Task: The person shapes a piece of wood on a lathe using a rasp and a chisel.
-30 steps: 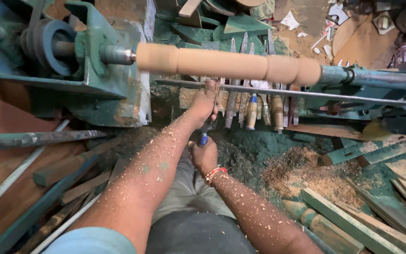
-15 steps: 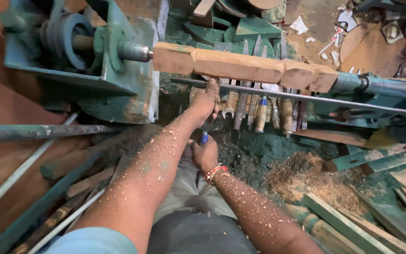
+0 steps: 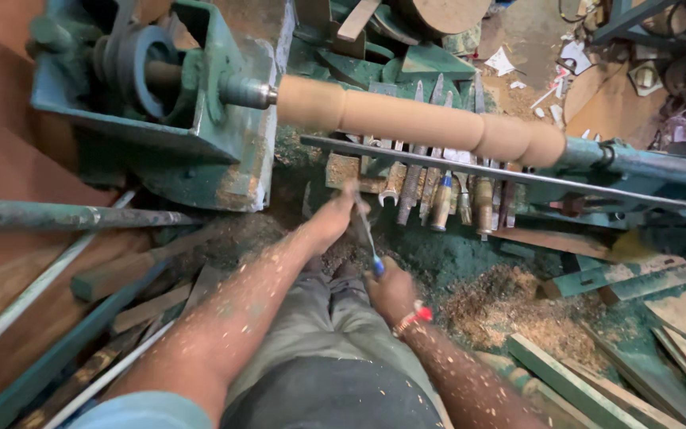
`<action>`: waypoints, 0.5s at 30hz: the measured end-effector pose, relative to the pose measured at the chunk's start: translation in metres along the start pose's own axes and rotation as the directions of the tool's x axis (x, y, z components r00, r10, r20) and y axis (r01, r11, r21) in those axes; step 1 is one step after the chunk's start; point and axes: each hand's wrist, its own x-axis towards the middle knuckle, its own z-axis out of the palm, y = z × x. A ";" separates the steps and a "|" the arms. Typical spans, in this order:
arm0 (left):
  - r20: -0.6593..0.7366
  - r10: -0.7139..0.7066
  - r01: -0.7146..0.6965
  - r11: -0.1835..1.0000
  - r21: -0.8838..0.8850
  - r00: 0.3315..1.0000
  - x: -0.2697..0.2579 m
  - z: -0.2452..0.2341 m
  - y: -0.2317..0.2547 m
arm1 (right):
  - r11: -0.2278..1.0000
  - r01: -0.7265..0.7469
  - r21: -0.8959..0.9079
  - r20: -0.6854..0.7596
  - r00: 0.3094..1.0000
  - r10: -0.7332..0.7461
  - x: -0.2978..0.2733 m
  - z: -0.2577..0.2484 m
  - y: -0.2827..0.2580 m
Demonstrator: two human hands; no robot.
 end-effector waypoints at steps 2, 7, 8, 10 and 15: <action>0.066 -0.265 0.265 0.964 0.011 0.962 -0.023 -0.014 -0.041 | 0.982 0.006 -0.189 0.018 1.000 -0.003 -0.018 -0.021 0.025; 0.170 -0.515 0.454 0.840 0.298 0.840 -0.074 -0.044 -0.143 | 0.901 0.009 -0.434 0.021 1.000 0.000 -0.064 -0.051 0.065; 0.181 -0.513 0.440 0.836 0.327 0.839 -0.084 -0.049 -0.158 | 0.888 0.028 -0.459 0.016 1.000 -0.024 -0.074 -0.055 0.069; 0.225 -0.401 0.344 0.904 0.253 0.888 -0.096 -0.059 -0.178 | 0.878 0.034 -0.478 -0.017 0.999 -0.048 -0.087 -0.058 0.072; 0.254 -0.262 0.133 0.892 0.432 0.931 -0.105 -0.045 -0.146 | 0.967 -0.017 -0.253 -0.034 0.999 0.008 -0.111 -0.056 0.064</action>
